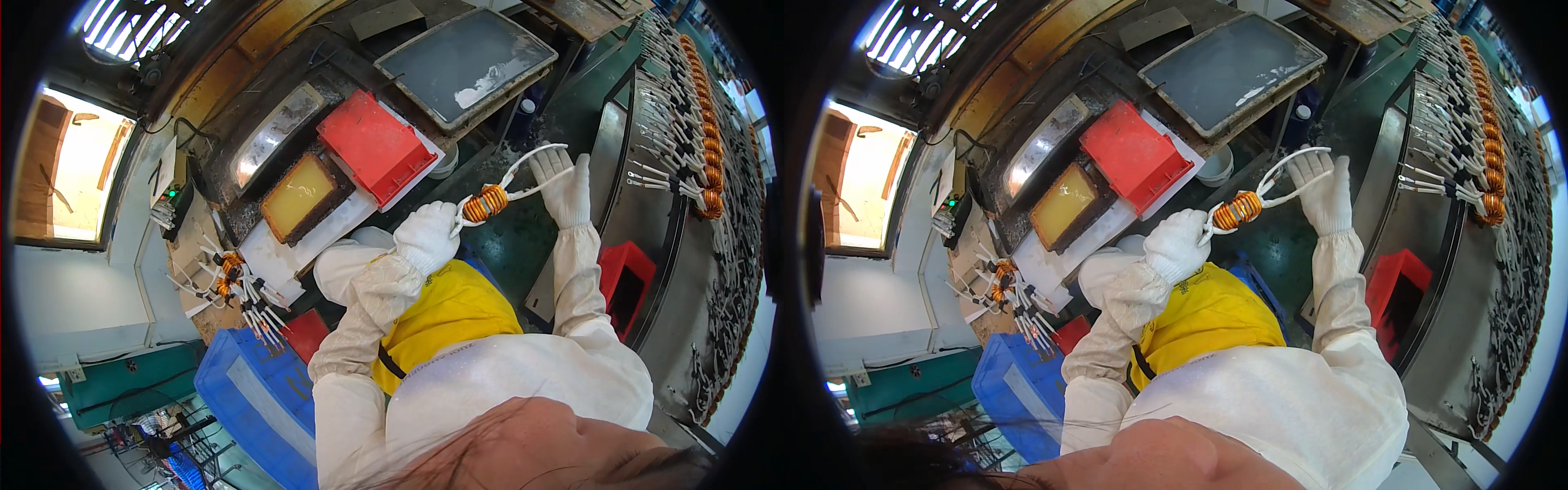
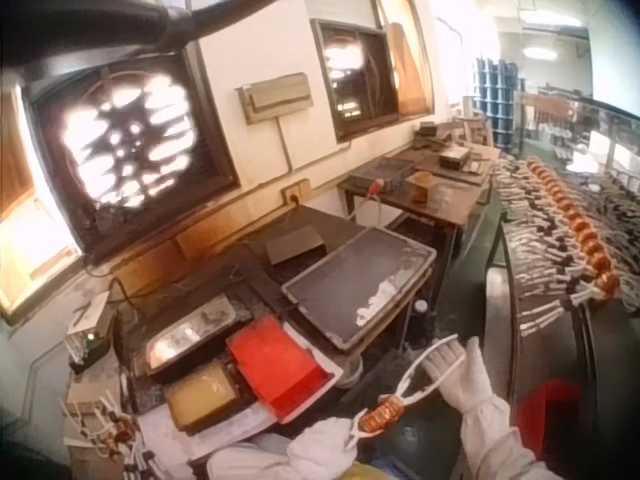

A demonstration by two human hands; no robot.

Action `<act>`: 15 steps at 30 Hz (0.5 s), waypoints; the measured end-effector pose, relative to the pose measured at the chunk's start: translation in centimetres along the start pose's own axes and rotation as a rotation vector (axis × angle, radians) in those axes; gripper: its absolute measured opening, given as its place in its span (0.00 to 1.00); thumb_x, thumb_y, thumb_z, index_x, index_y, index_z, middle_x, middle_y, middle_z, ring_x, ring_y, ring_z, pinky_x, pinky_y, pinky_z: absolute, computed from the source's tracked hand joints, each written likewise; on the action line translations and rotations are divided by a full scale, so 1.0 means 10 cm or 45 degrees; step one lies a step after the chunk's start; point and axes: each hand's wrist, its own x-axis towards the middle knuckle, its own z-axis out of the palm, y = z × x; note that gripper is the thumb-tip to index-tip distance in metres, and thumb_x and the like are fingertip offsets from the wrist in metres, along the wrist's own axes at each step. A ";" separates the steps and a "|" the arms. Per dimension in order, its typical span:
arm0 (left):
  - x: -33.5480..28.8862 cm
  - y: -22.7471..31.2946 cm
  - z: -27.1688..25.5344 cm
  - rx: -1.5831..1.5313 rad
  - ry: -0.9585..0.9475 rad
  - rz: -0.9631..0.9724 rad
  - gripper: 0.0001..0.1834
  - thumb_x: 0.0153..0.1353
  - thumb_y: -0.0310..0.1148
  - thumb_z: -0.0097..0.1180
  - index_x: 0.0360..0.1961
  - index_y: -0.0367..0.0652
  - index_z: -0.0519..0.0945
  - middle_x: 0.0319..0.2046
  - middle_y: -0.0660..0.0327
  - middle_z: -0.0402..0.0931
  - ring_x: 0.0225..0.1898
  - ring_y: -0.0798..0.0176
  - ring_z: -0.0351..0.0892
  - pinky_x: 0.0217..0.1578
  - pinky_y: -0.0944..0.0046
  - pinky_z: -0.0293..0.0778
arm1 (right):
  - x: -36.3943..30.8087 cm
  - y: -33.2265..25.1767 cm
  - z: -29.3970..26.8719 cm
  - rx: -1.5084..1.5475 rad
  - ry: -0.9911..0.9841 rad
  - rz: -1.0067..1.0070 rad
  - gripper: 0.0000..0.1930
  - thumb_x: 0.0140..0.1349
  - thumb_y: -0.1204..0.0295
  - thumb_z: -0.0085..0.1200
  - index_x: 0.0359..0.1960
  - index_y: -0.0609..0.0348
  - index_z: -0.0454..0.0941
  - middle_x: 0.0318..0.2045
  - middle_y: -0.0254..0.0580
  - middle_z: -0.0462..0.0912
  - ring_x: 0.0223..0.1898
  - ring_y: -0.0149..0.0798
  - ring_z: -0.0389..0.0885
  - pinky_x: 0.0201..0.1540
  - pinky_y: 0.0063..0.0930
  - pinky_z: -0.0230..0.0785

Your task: Dipping the wire leads of electrical components into a heated solder bath for tinning and organizing them on a tray.

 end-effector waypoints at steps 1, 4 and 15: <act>-0.03 -0.03 0.03 0.007 0.024 0.047 0.09 0.55 0.34 0.55 0.36 0.44 0.75 0.37 0.54 0.77 0.40 0.47 0.79 0.39 0.48 0.76 | 0.06 0.00 0.02 0.231 0.122 -0.022 0.40 0.68 0.47 0.47 0.67 0.71 0.51 0.65 0.57 0.62 0.68 0.53 0.60 0.70 0.51 0.56; -0.11 -0.06 0.10 0.018 0.011 0.059 0.09 0.54 0.34 0.55 0.37 0.46 0.75 0.36 0.55 0.77 0.41 0.47 0.78 0.40 0.48 0.75 | 0.24 0.03 -0.19 0.398 0.310 -0.022 0.32 0.70 0.51 0.44 0.59 0.73 0.60 0.48 0.50 0.74 0.51 0.49 0.74 0.65 0.48 0.65; -0.27 -0.07 0.31 -0.028 -0.035 0.061 0.09 0.54 0.33 0.54 0.37 0.45 0.75 0.35 0.55 0.77 0.40 0.47 0.78 0.39 0.49 0.76 | 0.38 -0.03 0.06 0.445 -0.812 0.379 0.26 0.75 0.53 0.34 0.56 0.64 0.70 0.16 0.27 0.57 0.13 0.23 0.54 0.21 0.20 0.59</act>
